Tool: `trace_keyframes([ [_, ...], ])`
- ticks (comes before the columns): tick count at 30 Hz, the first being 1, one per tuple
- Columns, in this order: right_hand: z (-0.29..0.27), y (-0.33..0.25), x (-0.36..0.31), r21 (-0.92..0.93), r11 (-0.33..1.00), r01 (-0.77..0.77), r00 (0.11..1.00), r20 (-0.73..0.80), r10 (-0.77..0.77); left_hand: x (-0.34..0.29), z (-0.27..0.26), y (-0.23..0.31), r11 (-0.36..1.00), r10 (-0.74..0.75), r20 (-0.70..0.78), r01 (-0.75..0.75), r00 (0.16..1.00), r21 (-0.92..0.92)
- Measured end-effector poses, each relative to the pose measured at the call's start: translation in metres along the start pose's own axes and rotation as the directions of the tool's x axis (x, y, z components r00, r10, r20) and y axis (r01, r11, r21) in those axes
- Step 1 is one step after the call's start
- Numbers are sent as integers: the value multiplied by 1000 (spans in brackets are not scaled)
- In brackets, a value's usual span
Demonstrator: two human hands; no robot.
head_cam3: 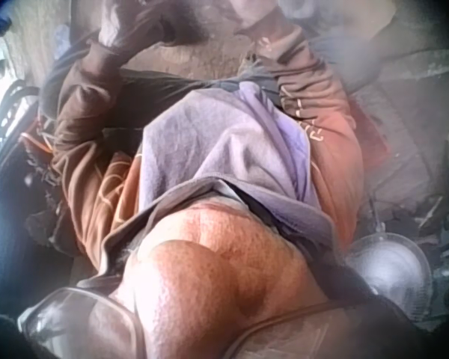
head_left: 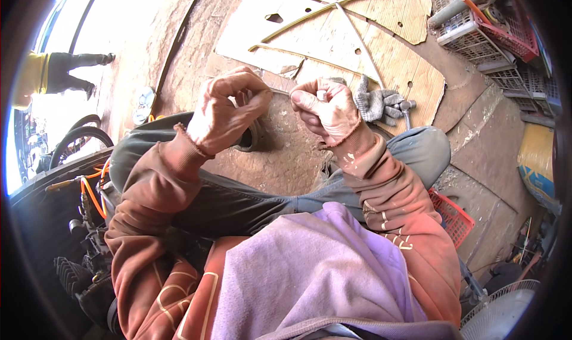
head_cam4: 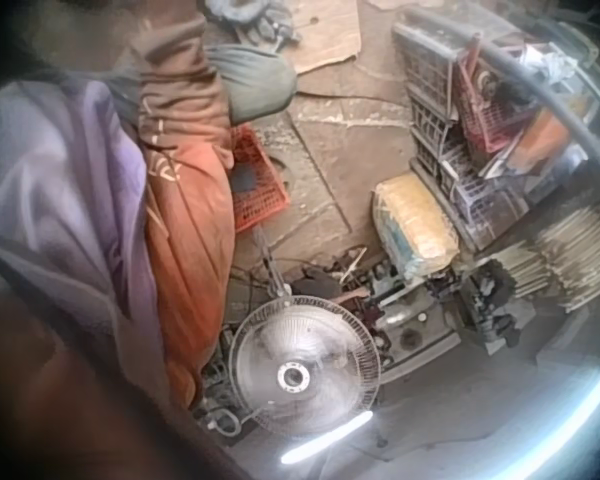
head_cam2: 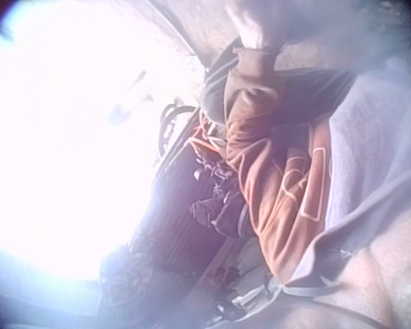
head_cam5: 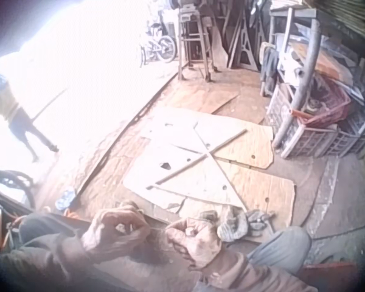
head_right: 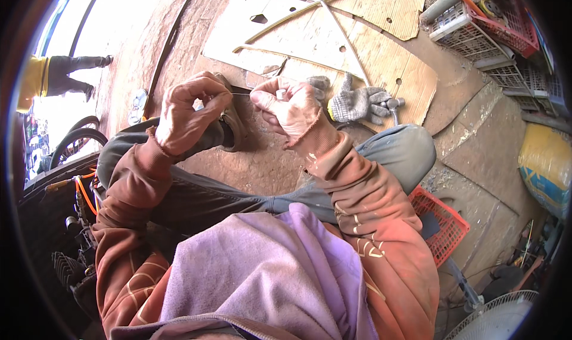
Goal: The person connects thin wooden sticks together using wire to form a geometric structure while sitting on the ground.
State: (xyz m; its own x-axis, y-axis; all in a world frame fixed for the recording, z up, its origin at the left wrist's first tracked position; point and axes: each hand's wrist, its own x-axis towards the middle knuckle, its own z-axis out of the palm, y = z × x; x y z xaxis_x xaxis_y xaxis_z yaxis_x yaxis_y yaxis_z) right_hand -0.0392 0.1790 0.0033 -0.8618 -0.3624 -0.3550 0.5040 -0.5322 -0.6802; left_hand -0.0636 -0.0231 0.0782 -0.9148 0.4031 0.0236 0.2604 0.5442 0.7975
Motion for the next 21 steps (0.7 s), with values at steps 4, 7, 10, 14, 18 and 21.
trace_keyframes([
  [4,19,-48,-36,-325,934,146,981,169,-94,7,-23,40,928,316,23,-304,948,-214],
  [7,47,-70,-64,-182,715,675,700,466,-542,-9,-48,92,967,217,23,-212,976,-145],
  [10,77,-88,-85,226,734,640,522,574,-631,-9,-67,104,617,723,99,-575,683,-537],
  [14,93,-97,-112,94,781,618,649,499,-574,-23,-63,99,493,761,-56,-631,647,-599],
  [18,88,-130,-99,-12,801,598,592,680,-432,-28,-85,114,526,677,-48,-527,735,-668],
  [21,100,-114,-85,114,747,655,456,729,-511,1,-94,129,495,853,186,-642,488,-586],
])
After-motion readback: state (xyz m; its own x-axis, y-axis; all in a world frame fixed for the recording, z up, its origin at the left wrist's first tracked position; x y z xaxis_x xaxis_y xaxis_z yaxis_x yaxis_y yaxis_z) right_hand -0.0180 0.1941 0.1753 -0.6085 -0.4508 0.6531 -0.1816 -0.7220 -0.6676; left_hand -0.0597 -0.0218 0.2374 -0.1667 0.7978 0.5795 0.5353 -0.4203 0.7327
